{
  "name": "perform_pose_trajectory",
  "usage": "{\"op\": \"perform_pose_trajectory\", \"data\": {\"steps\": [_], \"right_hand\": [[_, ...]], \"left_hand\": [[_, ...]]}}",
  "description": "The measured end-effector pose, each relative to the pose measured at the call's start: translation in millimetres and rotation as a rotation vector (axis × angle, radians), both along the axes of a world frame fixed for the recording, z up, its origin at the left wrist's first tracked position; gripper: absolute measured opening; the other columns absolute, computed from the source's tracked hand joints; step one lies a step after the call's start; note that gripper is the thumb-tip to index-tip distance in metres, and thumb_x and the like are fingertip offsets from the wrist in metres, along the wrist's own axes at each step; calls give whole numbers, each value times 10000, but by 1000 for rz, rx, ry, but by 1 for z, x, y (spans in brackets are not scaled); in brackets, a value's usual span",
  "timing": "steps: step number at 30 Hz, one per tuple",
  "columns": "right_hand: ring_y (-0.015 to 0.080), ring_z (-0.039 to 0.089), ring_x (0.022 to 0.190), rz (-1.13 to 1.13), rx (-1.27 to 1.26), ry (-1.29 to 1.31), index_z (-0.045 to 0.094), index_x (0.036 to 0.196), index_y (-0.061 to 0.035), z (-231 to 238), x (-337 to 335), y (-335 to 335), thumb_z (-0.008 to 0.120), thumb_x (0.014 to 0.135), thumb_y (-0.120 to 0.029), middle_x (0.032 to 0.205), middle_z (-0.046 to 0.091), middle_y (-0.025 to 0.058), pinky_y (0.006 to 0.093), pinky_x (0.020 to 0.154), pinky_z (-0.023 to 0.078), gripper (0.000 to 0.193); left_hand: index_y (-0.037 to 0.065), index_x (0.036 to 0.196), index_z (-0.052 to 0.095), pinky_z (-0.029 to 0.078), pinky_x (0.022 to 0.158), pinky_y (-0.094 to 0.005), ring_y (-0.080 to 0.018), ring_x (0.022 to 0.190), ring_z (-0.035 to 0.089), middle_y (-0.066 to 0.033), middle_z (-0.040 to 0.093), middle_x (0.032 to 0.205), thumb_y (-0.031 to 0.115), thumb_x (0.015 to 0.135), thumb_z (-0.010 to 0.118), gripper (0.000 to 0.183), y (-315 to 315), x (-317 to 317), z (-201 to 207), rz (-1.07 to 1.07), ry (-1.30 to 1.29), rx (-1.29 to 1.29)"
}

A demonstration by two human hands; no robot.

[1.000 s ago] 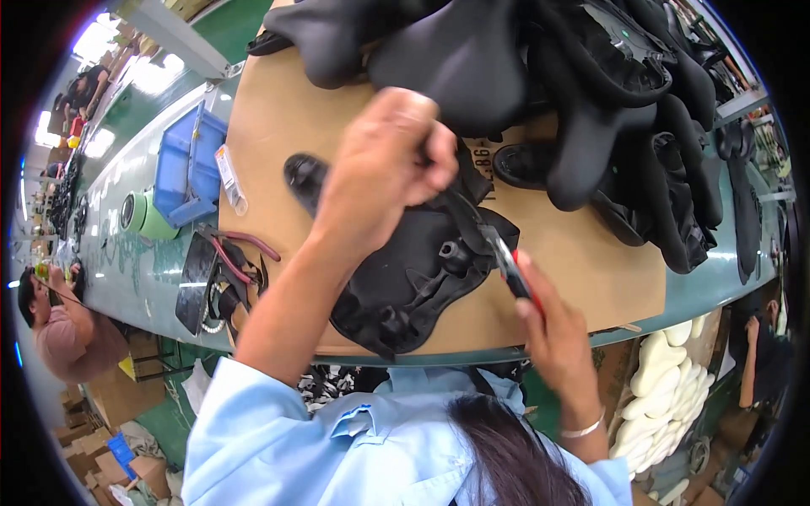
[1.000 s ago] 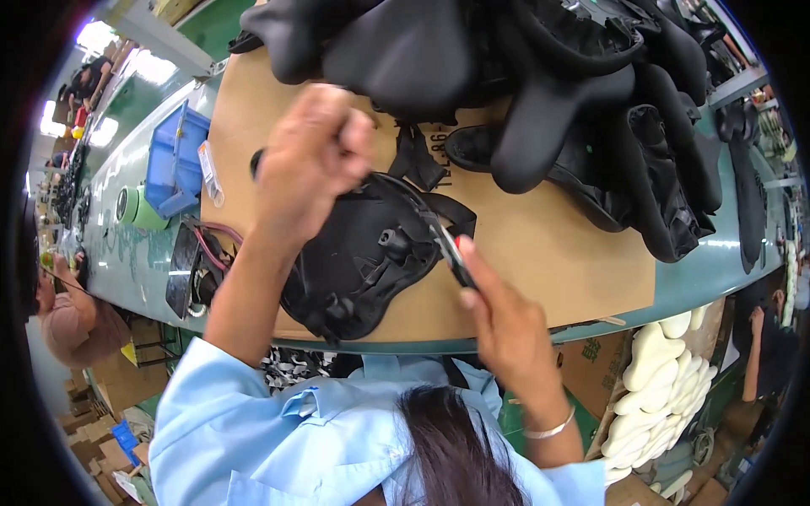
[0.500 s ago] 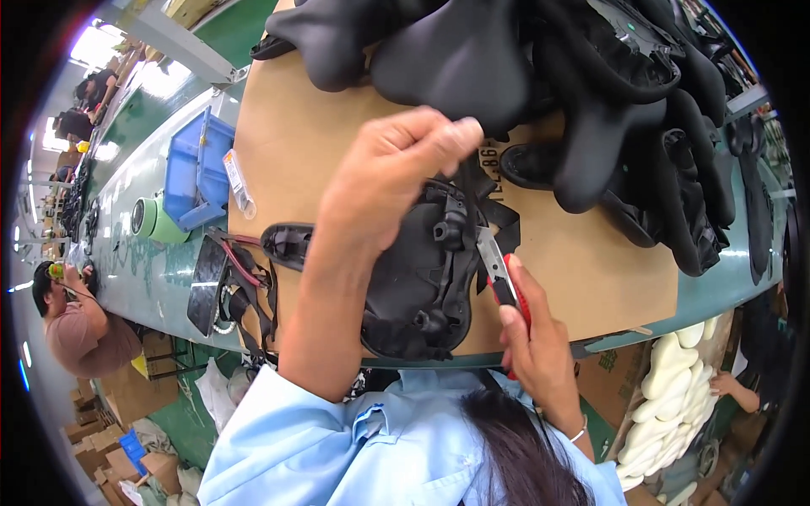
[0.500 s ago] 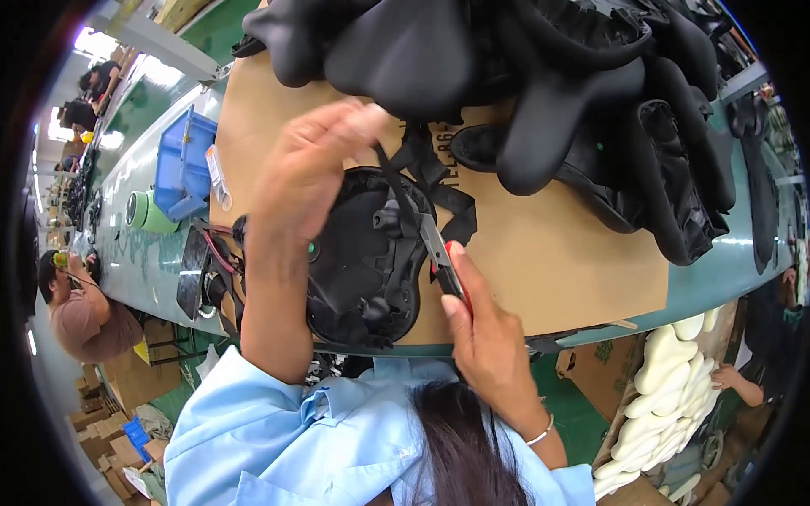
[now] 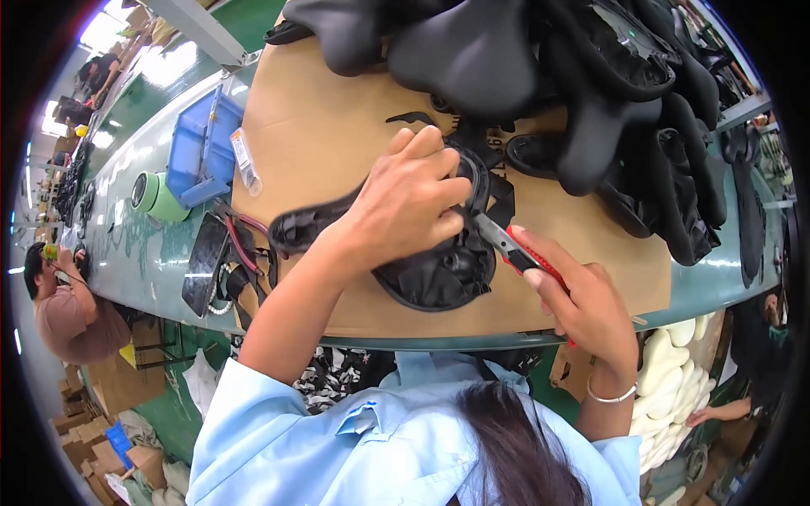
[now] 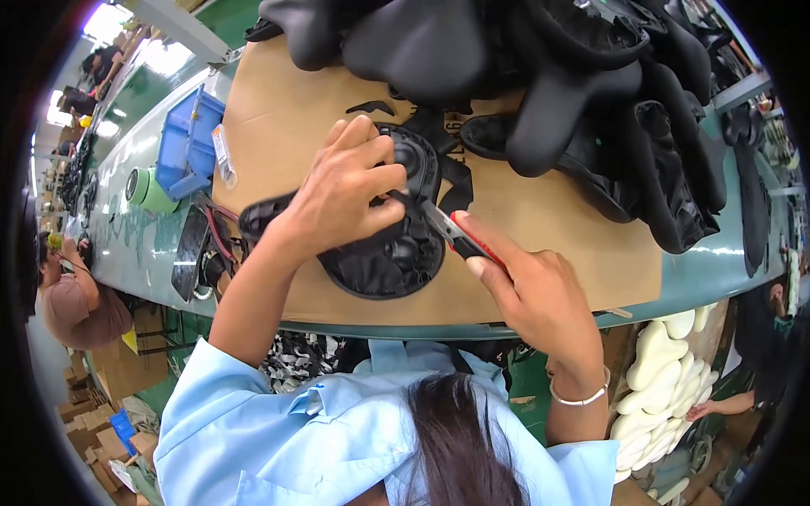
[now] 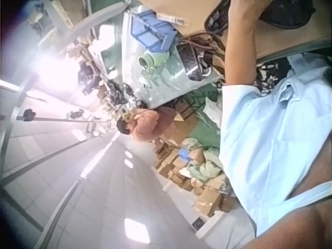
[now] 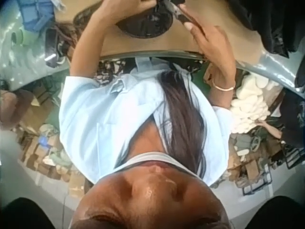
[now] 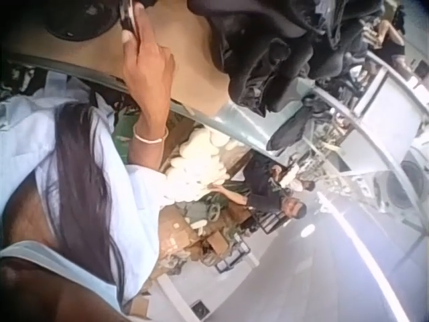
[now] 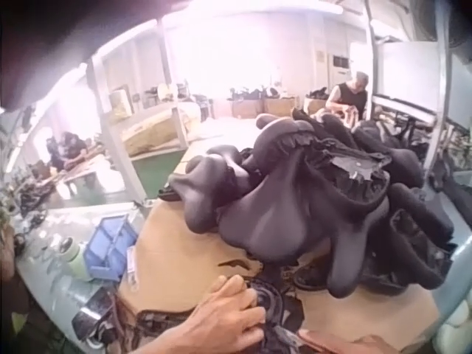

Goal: Trimming excess material from bicycle seats using a utility knife at a factory workbench.

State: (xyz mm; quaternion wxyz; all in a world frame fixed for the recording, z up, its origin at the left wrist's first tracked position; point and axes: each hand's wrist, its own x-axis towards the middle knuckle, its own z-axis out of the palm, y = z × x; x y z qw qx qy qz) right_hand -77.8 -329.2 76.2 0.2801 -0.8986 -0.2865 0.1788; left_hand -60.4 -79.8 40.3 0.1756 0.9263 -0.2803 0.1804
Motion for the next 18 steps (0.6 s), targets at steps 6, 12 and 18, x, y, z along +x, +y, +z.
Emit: {"op": "perform_pose_trajectory", "data": {"steps": [6,12,18], "right_hand": [[103,500,437,-372,268,552,446,1405,-159,-7,-49,1,503,962,-199,610,546,44,262,456,439,449],[79,495,516,-509,344,395,448,1402,-125,-19,-95,14,504,963,-172,775,599,44,239,465,425,445],[281,588,573,-14,139,-76,549,1323,-164,-10,16,-31,580,899,-131,1094,670,115,319,577,481,426]], "left_hand": [[67,557,548,352,618,-342,-223,696,418,-40,465,655,99,626,723,192,12,10,-18,95,-432,-356],[-4,653,607,384,808,-368,-252,941,530,-79,602,962,167,807,687,243,7,9,-15,409,-184,-641],[-11,765,632,414,834,-324,-257,929,553,-132,610,931,274,920,574,329,12,-60,-21,705,320,-660]]}}
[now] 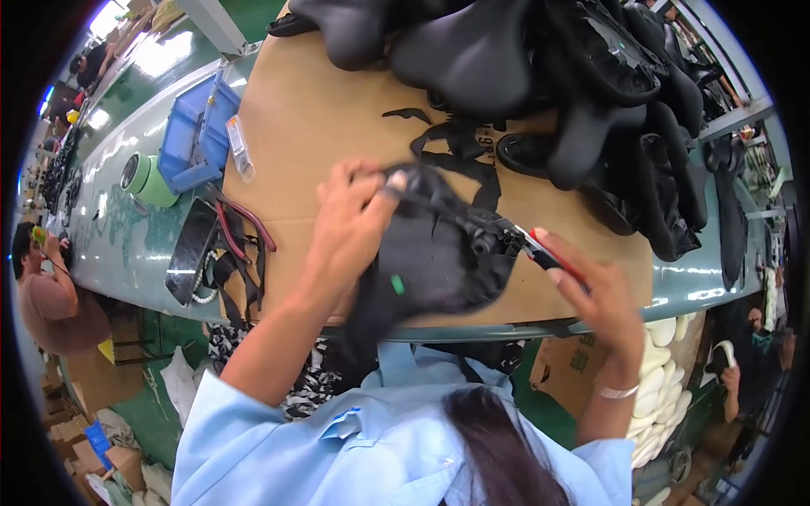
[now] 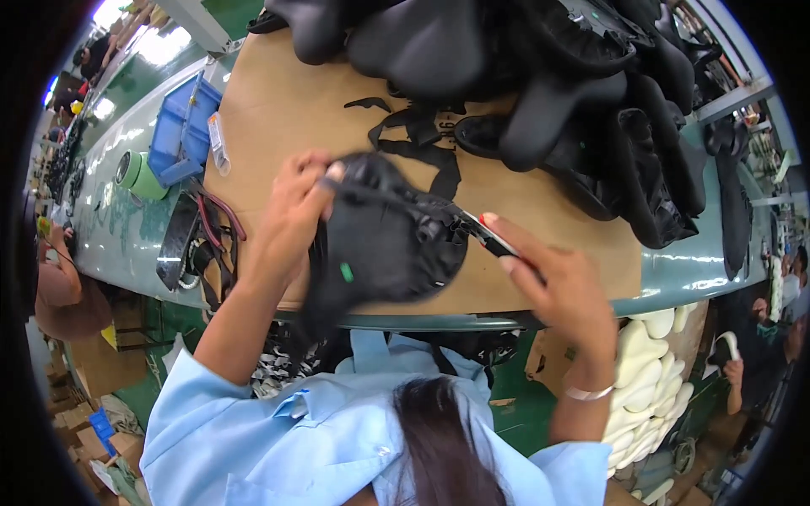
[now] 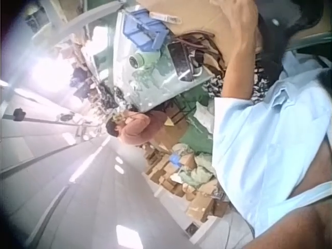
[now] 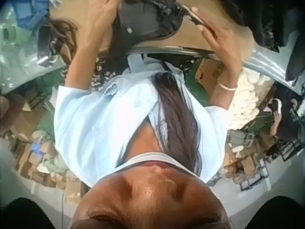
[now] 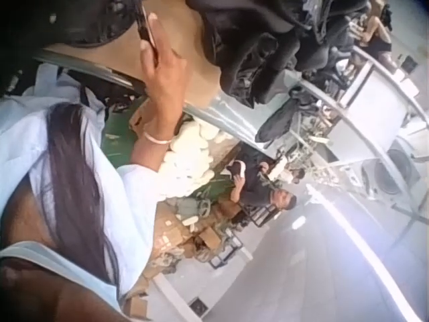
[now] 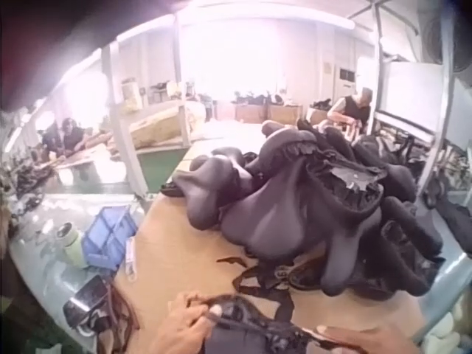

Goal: Trimming excess material from bicycle seats using a utility knife at a factory workbench.

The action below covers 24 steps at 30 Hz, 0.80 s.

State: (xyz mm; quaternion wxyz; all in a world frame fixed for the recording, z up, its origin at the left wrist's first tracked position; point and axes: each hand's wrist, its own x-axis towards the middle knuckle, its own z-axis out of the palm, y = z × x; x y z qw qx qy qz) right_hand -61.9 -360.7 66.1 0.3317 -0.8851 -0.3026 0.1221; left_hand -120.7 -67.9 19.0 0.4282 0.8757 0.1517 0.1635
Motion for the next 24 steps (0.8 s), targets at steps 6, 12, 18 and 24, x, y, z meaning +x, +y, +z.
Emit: {"op": "perform_pose_trajectory", "data": {"steps": [6,12,18,24], "right_hand": [[116,527,471,470,-126,272,561,1320,-143,27,47,23,590,894,-120,835,684,67,264,479,453,428],[186,590,503,225,-67,215,506,1365,-147,8,-12,11,622,875,-105,773,668,117,306,518,480,506],[294,587,553,10,-271,34,477,1383,-182,41,-80,14,634,864,-120,695,635,120,377,507,429,546],[275,510,435,20,-462,-206,462,1400,-209,41,-98,29,625,873,-175,522,483,74,391,434,365,552]], "left_hand": [[-13,752,551,430,759,-272,-208,843,569,-75,609,845,316,1005,420,436,-11,0,40,-738,-128,-367],[63,739,478,354,438,-290,-144,421,367,-16,364,532,358,1019,348,427,-7,52,46,-491,-124,-1127],[61,814,548,354,454,-325,-180,445,363,-1,401,556,446,932,512,404,26,34,64,-679,-486,-892],[44,638,622,373,578,-322,-196,568,446,-24,540,646,346,777,733,351,-14,2,30,-853,-173,172]]}}
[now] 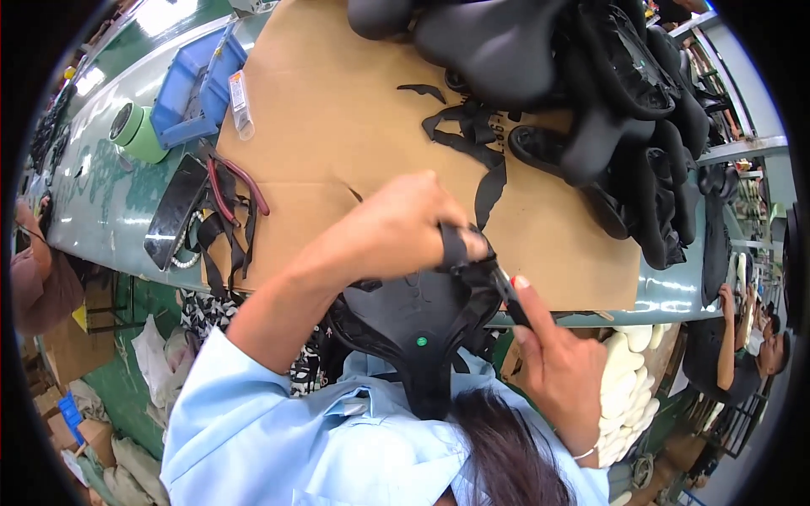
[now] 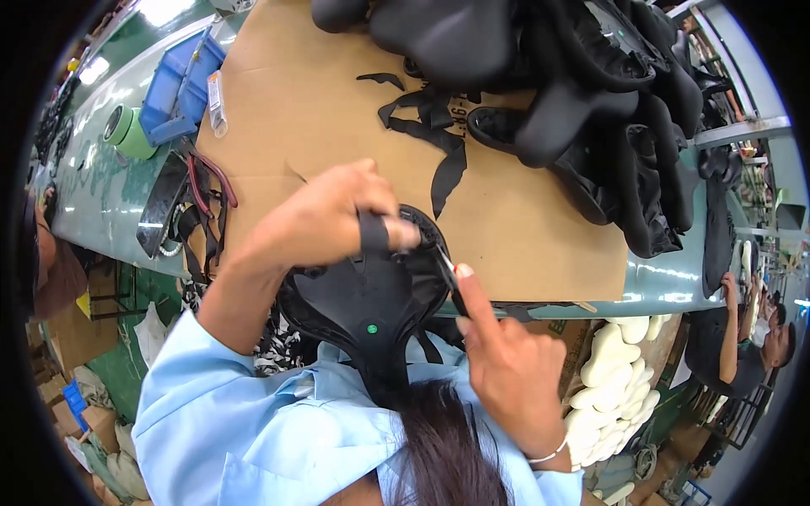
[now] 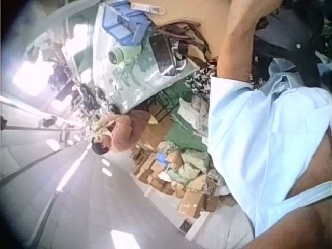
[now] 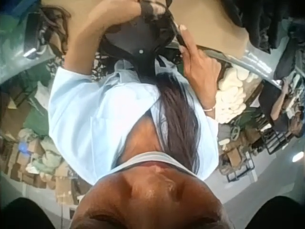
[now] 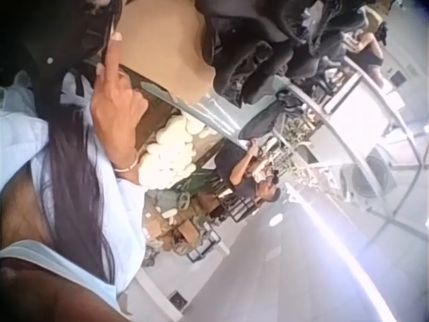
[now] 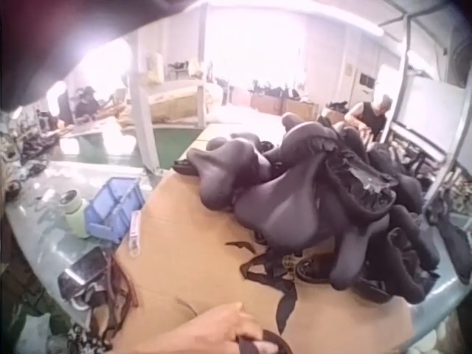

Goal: Trimming excess material from bicycle seats using a utility knife at a factory workbench.

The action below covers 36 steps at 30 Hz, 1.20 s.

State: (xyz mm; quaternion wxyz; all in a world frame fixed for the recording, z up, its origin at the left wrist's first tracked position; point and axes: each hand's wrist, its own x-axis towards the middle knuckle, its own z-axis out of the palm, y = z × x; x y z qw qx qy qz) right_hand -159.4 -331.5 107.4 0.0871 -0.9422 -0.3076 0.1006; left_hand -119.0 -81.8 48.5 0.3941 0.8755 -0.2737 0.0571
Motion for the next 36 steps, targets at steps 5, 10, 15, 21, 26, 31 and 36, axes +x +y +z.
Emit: {"op": "perform_pose_trajectory", "data": {"steps": [5,10,15,21,26,31,36], "right_hand": [[282,526,430,-197,42,17,428,1425,-210,-5,-38,-1,607,893,-186,550,529,91,393,423,384,562],[278,613,526,-286,330,88,439,1412,-176,-33,-58,-9,602,900,-175,777,681,131,368,469,443,537],[265,677,683,-280,489,236,447,1371,-49,-50,-59,-12,637,886,-194,1013,685,176,345,559,496,540],[96,518,781,-457,1021,241,380,1329,-20,-105,12,19,742,752,-97,931,519,17,245,724,463,686],[122,570,743,-301,1162,323,391,1300,-26,-48,55,40,724,749,-69,856,533,22,250,688,497,646],[140,550,679,-463,1592,-153,368,1301,11,-8,84,11,560,952,-176,784,517,50,278,655,487,440],[139,560,625,-588,1418,-64,375,1277,41,-46,69,4,520,943,-106,797,533,78,278,611,494,393]], "left_hand": [[69,564,540,299,561,-228,-74,623,439,34,481,660,122,769,656,242,9,-2,13,320,691,-953],[18,790,648,403,641,-227,-125,682,516,-43,557,724,128,788,630,111,24,4,1,209,324,-1741],[4,996,584,460,682,-284,-174,796,572,-84,584,913,63,797,635,213,57,-9,-28,749,-219,-1243],[-12,1172,518,489,847,-370,-282,928,634,-171,595,1065,144,820,685,420,41,-26,-33,622,338,-163],[-25,1148,596,485,790,-305,-175,866,617,-81,661,997,319,829,706,482,50,-6,-9,77,757,-784],[24,1141,551,480,662,-293,-169,788,605,-88,646,967,266,932,576,321,122,72,11,611,448,-1465],[55,1105,506,469,752,-328,-217,863,576,-99,561,1039,101,787,669,360,85,115,15,384,289,-299]]}}
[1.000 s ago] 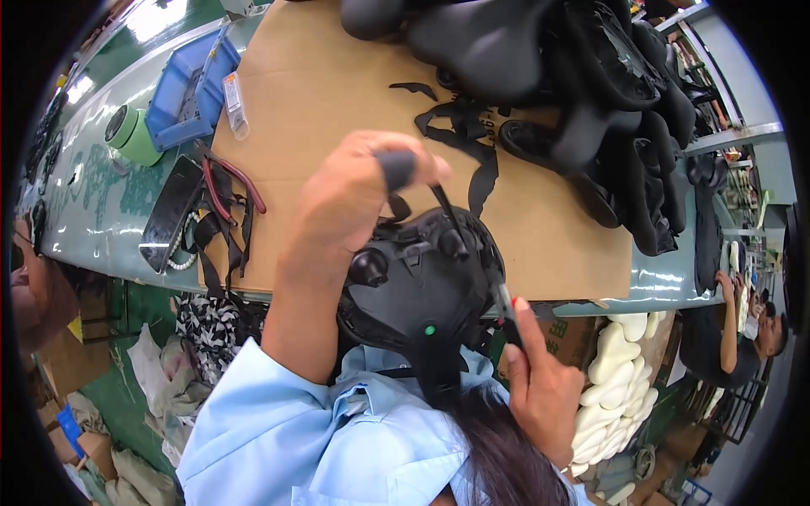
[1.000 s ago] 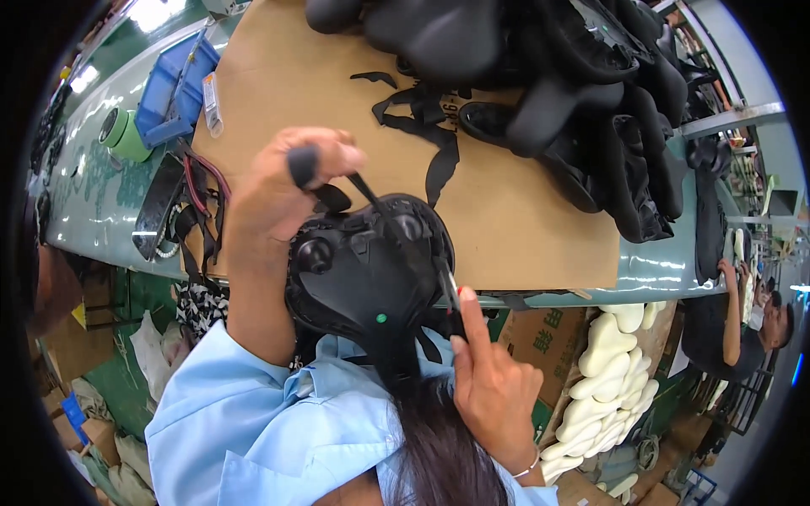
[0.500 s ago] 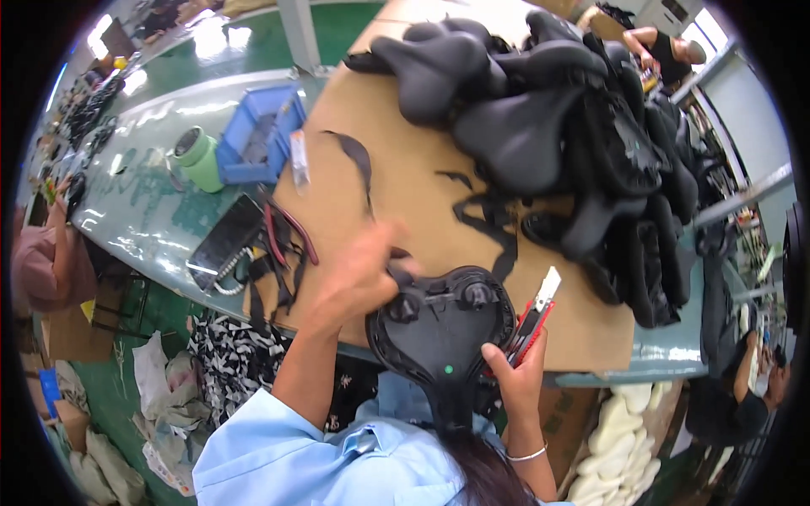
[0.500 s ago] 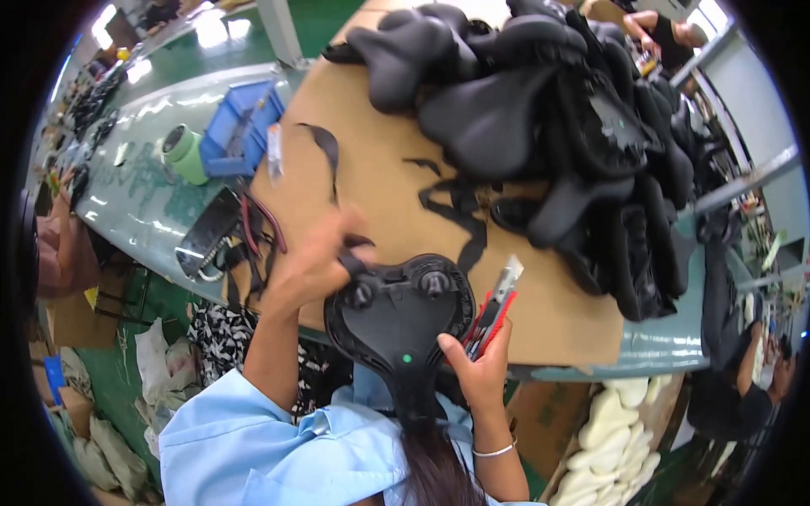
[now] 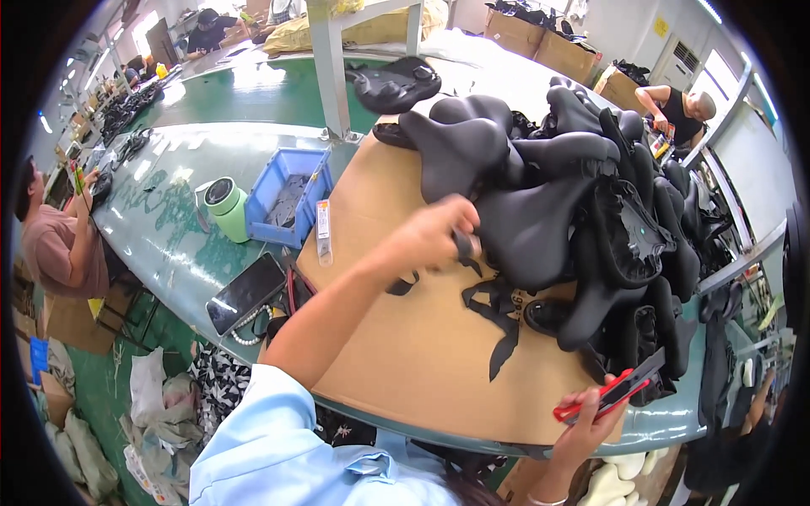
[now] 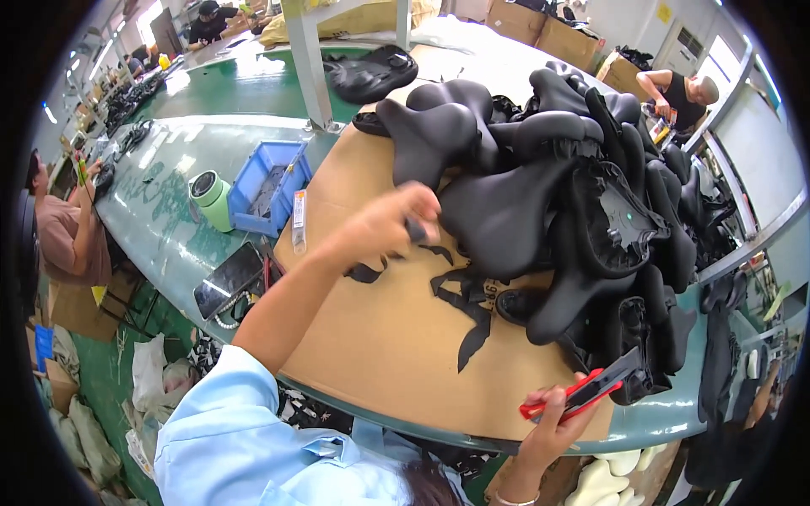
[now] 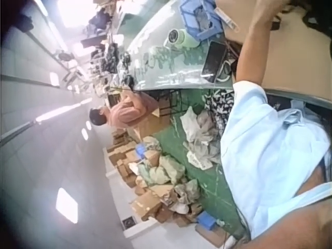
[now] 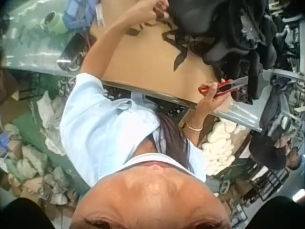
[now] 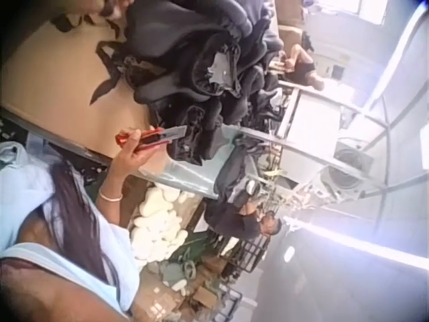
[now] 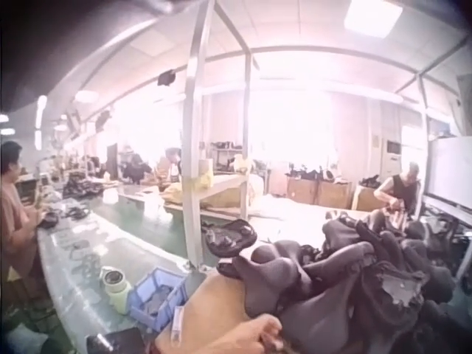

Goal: Trimming excess material from bicycle seats using a utility knife at a factory workbench.

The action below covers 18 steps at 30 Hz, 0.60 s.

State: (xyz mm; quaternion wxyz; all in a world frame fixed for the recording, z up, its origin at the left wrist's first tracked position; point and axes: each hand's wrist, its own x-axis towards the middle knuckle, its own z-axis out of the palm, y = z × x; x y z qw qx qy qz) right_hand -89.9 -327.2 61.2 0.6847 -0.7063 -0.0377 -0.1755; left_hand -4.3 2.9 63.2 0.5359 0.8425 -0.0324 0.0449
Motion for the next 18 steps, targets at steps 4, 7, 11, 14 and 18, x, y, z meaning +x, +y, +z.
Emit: {"op": "perform_pose_trajectory", "data": {"steps": [4,7,11,14,18], "right_hand": [[140,569,621,24,-35,198,375,1274,36,-18,-14,2,512,938,-93,783,541,77,267,603,486,385],[137,570,610,75,-39,254,371,1284,28,-25,-19,12,517,943,-113,762,535,65,257,581,473,397],[135,562,588,85,-19,312,374,1283,18,-32,-25,3,520,943,-118,748,527,59,254,559,464,394],[141,559,579,80,10,353,382,1266,13,-40,-33,-4,529,937,-110,754,529,63,259,551,467,381],[165,596,623,110,32,417,395,1237,1,-43,-39,-18,547,921,-88,891,536,87,268,553,502,362]], "left_hand": [[63,1191,459,440,879,-438,-291,1132,502,-136,489,1211,84,693,707,556,-26,43,-1,539,-434,614],[46,1315,385,392,947,-504,-348,1238,432,-186,432,1313,90,693,698,698,-14,88,-16,771,-394,821],[14,1316,413,424,947,-473,-323,1141,542,-195,521,1260,56,749,632,609,19,99,-17,904,-534,761],[41,1325,378,473,884,-352,-272,1014,604,-191,575,1106,124,870,629,526,26,48,15,998,-733,152],[-2,1323,388,489,908,-326,-219,1019,615,-130,594,1172,54,885,571,478,13,-39,41,526,-812,-881]]}}
